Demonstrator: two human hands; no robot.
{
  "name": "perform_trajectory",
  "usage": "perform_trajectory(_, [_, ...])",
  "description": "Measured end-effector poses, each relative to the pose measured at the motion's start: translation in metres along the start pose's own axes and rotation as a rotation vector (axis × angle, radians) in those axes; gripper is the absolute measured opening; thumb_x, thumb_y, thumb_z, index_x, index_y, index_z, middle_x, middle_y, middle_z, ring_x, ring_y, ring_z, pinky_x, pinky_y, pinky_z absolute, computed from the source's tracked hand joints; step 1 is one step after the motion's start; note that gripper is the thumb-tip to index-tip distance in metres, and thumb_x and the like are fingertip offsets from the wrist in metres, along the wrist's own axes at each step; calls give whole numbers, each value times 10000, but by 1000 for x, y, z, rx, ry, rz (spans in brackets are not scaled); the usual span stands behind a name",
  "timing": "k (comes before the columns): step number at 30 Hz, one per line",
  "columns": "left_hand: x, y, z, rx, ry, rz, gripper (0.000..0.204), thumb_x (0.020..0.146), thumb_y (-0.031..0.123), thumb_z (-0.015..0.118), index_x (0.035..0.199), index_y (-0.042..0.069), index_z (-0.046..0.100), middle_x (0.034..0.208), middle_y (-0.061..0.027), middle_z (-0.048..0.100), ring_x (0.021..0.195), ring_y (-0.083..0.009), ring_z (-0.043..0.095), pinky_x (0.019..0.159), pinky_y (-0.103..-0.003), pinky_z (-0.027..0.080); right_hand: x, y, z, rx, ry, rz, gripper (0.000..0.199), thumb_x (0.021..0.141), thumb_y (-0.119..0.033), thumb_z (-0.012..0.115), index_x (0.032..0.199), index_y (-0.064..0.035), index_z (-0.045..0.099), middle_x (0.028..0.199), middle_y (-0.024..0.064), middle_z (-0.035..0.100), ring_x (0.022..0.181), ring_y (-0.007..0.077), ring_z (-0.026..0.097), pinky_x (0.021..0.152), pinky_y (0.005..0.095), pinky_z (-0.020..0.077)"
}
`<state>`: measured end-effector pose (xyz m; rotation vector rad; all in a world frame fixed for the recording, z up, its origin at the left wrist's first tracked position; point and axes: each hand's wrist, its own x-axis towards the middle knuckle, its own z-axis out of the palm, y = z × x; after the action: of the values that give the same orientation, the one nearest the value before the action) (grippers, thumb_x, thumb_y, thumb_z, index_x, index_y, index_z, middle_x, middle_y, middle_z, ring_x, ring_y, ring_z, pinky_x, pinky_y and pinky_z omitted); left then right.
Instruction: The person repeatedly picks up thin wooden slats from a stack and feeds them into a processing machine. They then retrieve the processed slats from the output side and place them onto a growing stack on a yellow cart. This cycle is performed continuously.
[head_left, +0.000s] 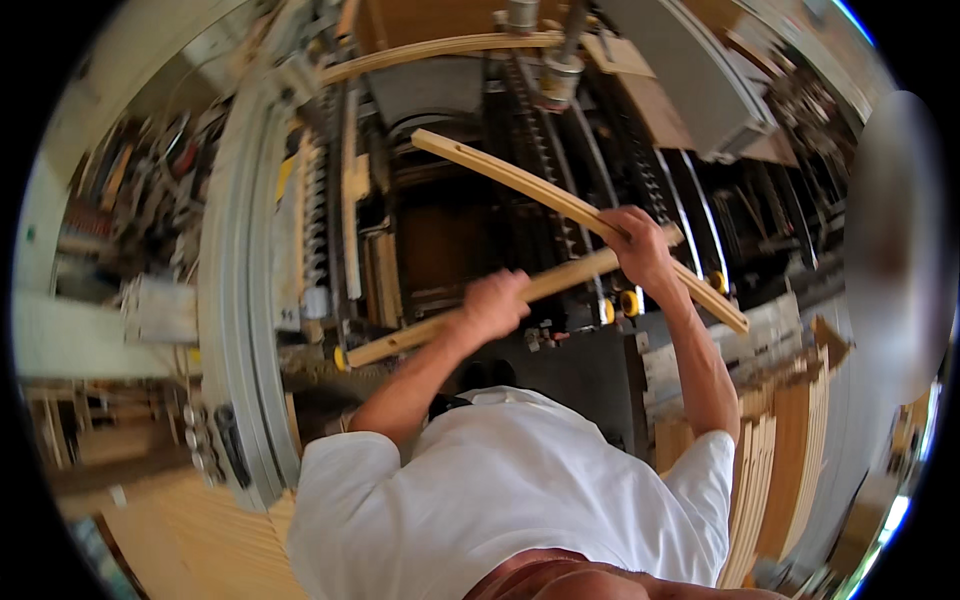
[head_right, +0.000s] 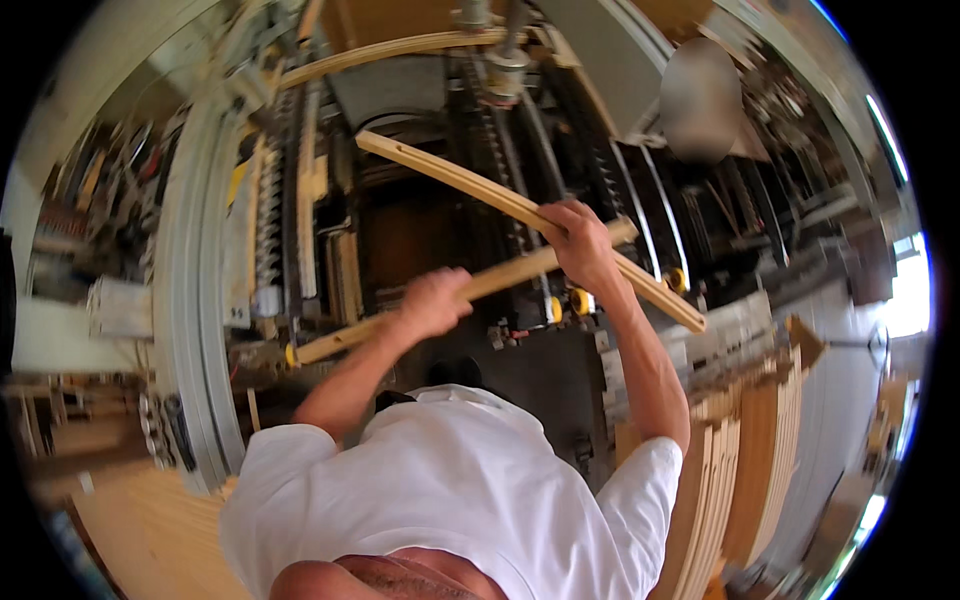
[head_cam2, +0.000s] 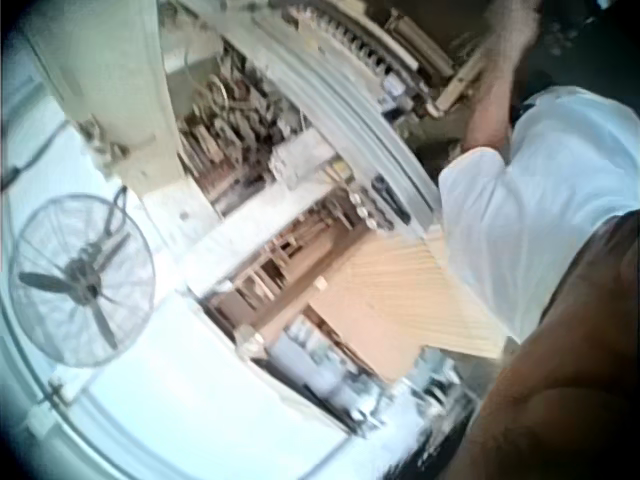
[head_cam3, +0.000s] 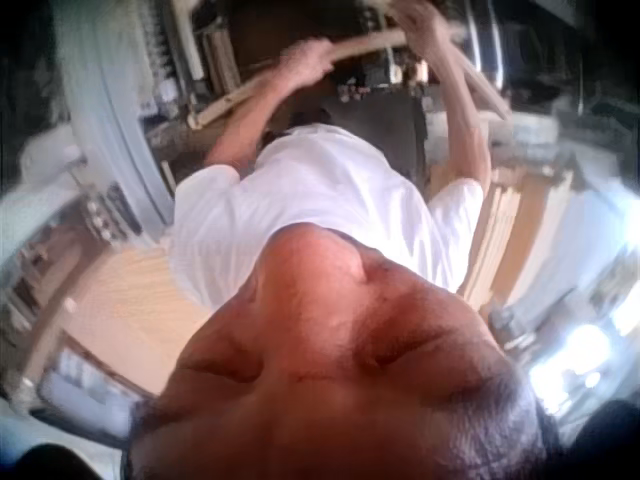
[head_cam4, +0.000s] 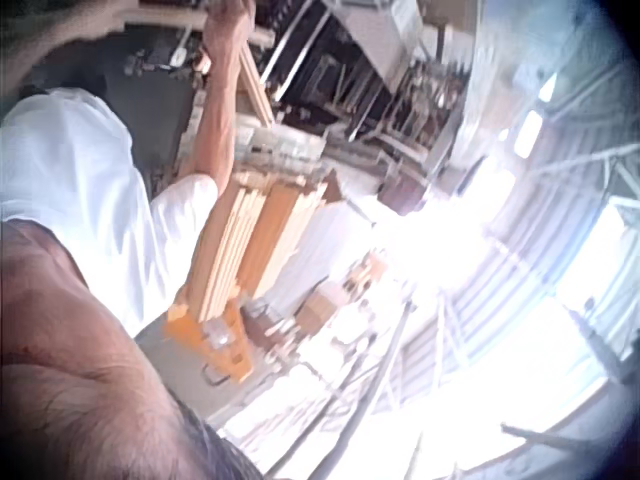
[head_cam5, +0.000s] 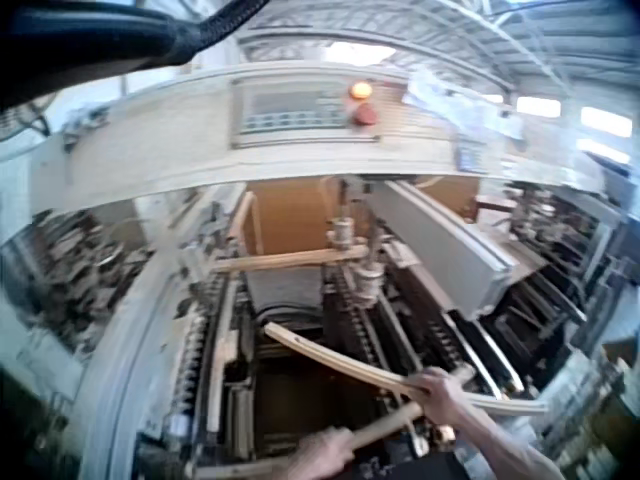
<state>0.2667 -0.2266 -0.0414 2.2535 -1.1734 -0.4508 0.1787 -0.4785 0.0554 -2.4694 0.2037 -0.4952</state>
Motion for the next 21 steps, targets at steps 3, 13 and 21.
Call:
perform_trajectory(3, [-48, 32, 16, -73, -112, -93, 346, 775, 230, 752, 1052, 90, 597, 1033, -151, 630, 986, -380, 615, 808, -490, 507, 73, 5, 59, 66, -88, -159, 242, 849, -68, 657, 1086, -56, 704, 1064, 134, 660, 1013, 357, 620, 864, 421, 508])
perform_trajectory(13, [-141, 61, 0, -190, -5, -443, 377, 807, 190, 717, 1163, 92, 639, 1079, -144, 642, 1050, -366, 590, 869, -456, 484, 224, 40, 202, -307, 20, -516, 314, 808, -73, 587, 1090, -174, 681, 1018, 63, 679, 994, 282, 622, 874, 429, 450])
perform_trajectory(21, [-217, 76, 4, -258, 188, -793, 374, 761, 155, 761, 1116, 74, 677, 1018, -181, 680, 926, -387, 641, 803, -438, 507, 280, 63, 207, -467, 125, -584, 238, 828, -92, 558, 1030, -152, 670, 965, 65, 690, 988, 276, 639, 895, 423, 440])
